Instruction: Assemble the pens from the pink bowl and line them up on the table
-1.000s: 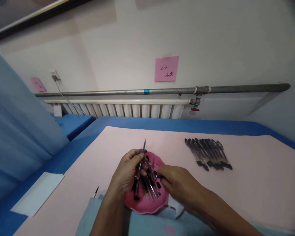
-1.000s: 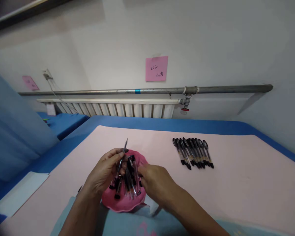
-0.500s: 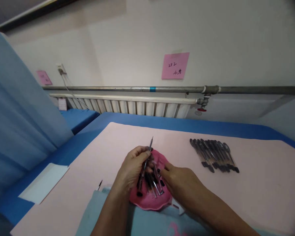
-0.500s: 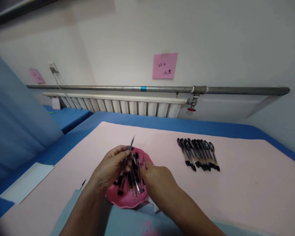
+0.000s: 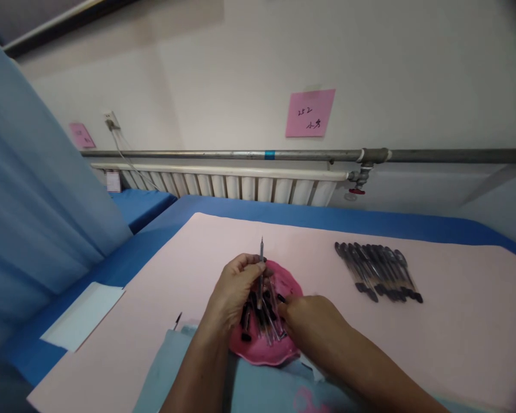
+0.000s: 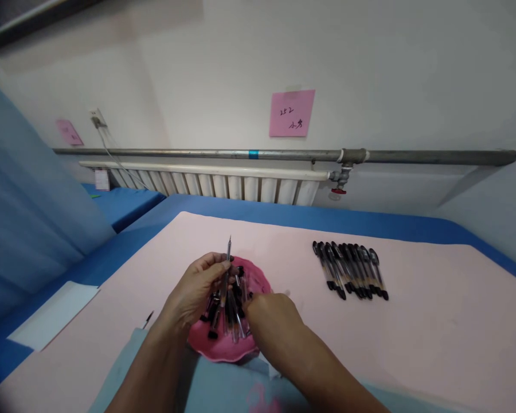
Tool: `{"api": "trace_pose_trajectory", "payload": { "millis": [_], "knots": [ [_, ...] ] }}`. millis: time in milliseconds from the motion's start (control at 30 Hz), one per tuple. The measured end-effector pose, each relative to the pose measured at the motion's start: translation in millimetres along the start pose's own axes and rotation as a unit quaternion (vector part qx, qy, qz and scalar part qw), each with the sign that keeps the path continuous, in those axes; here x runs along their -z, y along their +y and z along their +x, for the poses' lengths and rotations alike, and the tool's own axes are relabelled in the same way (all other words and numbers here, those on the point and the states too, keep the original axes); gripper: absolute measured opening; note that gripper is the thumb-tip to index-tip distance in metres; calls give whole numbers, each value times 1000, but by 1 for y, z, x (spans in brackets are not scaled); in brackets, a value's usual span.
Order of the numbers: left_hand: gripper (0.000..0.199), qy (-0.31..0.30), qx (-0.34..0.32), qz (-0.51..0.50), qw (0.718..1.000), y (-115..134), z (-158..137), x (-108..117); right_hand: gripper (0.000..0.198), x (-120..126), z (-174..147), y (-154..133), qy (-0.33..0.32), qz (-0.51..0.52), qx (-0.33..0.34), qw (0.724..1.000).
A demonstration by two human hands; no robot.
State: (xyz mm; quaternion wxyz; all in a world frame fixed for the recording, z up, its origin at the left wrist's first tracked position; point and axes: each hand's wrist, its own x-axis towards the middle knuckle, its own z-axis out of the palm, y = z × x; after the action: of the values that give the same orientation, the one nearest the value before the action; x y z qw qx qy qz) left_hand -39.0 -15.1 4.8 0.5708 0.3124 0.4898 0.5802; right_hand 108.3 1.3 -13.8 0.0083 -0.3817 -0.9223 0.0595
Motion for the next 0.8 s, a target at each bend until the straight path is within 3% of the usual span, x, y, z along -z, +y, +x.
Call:
{"api": "trace_pose_trajectory", "payload": {
  "millis": [100,200,300,400,467,567,633,700,733,800],
  "knots": [
    [15,11,-9,-8,1000,1,1,1,21,6,-2,-2,32,25,-5,999],
    [18,12,0,-46,999,2,1,2,21,11,-1,-3,72,138,-5,988],
    [22,-4,9,-97,995,0,1,-1,22,14,2,1,117,351,-48,928],
    [26,-28,22,-117,993,-7,0,-8,20,15,5,4,94,514,-77,849],
    [26,-45,29,-120,991,-13,0,-14,17,14,6,4,85,551,-80,826],
    [23,-68,19,-96,993,-19,-1,-19,14,13,4,7,113,558,-77,818],
    [19,-80,-1,-38,996,-20,-1,-19,16,14,0,12,140,544,-84,823],
    [16,-91,-46,91,991,-20,0,-18,17,18,-7,21,176,506,-115,837],
    [16,-99,-73,184,975,-21,1,-17,18,19,-11,26,195,484,-136,842],
    [19,-123,-117,394,903,-23,1,-17,21,22,-20,34,222,465,-173,839]
  ]
}}
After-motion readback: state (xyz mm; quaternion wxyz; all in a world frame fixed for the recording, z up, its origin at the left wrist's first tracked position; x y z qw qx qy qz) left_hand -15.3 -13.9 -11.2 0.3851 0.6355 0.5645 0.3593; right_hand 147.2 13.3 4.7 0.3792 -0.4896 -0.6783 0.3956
